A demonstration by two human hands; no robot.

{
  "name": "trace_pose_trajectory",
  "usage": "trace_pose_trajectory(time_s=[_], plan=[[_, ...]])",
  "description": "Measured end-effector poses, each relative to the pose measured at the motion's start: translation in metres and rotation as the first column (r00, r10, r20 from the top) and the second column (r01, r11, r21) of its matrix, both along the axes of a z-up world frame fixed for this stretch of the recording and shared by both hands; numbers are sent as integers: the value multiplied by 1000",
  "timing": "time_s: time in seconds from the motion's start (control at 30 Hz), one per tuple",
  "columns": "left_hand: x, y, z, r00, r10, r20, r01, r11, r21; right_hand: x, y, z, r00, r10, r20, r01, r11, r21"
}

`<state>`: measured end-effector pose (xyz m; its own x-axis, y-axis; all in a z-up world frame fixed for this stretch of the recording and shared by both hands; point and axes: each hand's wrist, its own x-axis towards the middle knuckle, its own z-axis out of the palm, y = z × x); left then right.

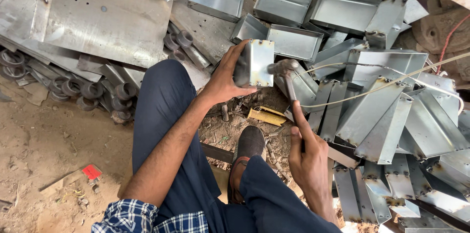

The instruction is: The person uses a hammer to flatten or bend edges on metal boxes, using a large gear as an anvil for support.

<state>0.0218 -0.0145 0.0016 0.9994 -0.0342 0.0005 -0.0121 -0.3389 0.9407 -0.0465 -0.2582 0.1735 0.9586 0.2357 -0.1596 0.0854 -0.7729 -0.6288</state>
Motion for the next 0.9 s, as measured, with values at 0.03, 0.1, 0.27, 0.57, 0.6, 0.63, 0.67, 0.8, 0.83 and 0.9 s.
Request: trace_pose_trajectory(time_s=[0.03, 0.1, 0.27, 0.57, 0.6, 0.63, 0.67, 0.8, 0.83, 0.9], plan=[[-1, -1, 0, 1000, -4, 2, 4, 1000, 0, 2, 1, -2, 995, 44, 84, -48, 998, 43], [-2, 0, 0, 999, 4, 42, -3, 1000, -26, 5, 2, -9, 981, 91, 170, -107, 990, 88], [-1, 1, -4, 1000, -5, 31, 5, 1000, 13, -4, -10, -25, 868, -59, 493, -63, 972, 227], [-1, -1, 1, 1000, -2, 0, 2, 1000, 24, 26, 2, -45, 997, 23, 72, -30, 996, 89], [3, -2, 4, 1000, 2, -17, -1, 1000, 25, 25, 2, -40, 997, 17, 79, -24, 995, 92], [4, -1, 7, 1000, -5, -9, 5, 1000, 29, 20, 0, -33, 993, -55, 101, 36, 983, 179], [-1, 4, 12, 999, -50, 19, 50, 999, -9, 16, 0, -27, 987, -123, 107, 90, 959, 270], [-1, 15, 27, 997, -62, -35, 61, 998, -25, 10, -13, -13, 968, -246, 57, 223, 940, 259], [-1, 17, 30, 997, -73, -34, 72, 997, -23, 8, -15, -14, 963, -268, 20, 252, 925, 285], [-4, 16, 34, 997, -35, 64, 30, 997, 77, 4, -20, -17, 955, -296, -22, 288, 907, 307]])
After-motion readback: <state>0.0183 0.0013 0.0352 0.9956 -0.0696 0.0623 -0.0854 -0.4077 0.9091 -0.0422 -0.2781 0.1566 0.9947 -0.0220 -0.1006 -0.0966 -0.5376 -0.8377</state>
